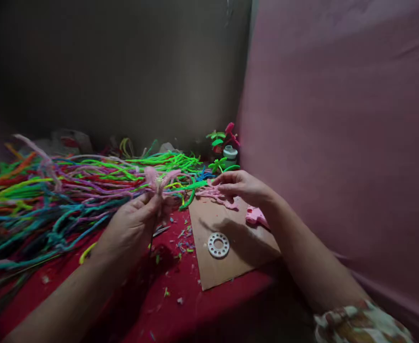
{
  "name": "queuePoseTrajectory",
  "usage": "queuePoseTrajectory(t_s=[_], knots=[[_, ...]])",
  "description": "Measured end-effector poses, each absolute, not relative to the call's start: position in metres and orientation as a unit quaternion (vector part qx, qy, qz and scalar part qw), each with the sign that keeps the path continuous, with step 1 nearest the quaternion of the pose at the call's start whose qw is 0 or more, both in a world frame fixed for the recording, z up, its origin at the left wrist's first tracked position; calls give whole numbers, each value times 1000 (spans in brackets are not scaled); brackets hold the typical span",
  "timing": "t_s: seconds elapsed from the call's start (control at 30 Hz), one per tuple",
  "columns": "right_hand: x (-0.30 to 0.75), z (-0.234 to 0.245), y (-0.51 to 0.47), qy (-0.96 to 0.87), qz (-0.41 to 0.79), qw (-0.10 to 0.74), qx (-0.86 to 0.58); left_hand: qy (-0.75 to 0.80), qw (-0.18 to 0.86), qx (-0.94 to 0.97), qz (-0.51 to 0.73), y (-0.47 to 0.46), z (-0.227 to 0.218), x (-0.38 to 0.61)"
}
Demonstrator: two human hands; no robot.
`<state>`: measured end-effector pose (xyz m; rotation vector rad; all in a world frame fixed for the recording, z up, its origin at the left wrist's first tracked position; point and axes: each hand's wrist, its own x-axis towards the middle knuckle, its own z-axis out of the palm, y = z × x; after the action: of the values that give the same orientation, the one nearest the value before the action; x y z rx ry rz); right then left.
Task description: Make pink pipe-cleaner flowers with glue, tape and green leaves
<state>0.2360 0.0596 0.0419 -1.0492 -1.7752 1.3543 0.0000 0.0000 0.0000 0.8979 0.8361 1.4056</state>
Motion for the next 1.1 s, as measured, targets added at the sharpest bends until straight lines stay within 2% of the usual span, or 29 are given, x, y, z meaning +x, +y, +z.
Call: queuePoseTrajectory(t_s=[0.23,0.37,0.47,0.57,0.67,0.73,0.8,0.87,0.9,1.0,1.1], knots=[[205,33,46,-633,614,355,-309,312,647,445,534,-9,3,7],[194,29,46,-615,626,381,-290,289,687,455,487,-14,1,10],[191,24,45,-611,628,393,-280,271,691,449,497,-16,3,12],[195,22,37,-616,591,428,-296,258,683,438,524,-16,5,10],[213,20,23,-626,495,468,-380,251,674,438,539,-13,5,7],[234,16,13,-665,380,443,-467,249,668,440,545,-11,5,5],[260,8,4,-714,181,389,-554,249,664,439,552,-10,5,4],[284,-3,-4,-752,0,270,-601,255,661,437,555,-9,6,3],[294,-10,-7,-754,-48,221,-617,258,660,437,555,-9,6,3],[311,-27,-12,-733,-87,112,-665,266,659,439,550,-9,5,4],[314,-38,-11,-719,-72,90,-685,275,659,434,549,-9,4,4]])
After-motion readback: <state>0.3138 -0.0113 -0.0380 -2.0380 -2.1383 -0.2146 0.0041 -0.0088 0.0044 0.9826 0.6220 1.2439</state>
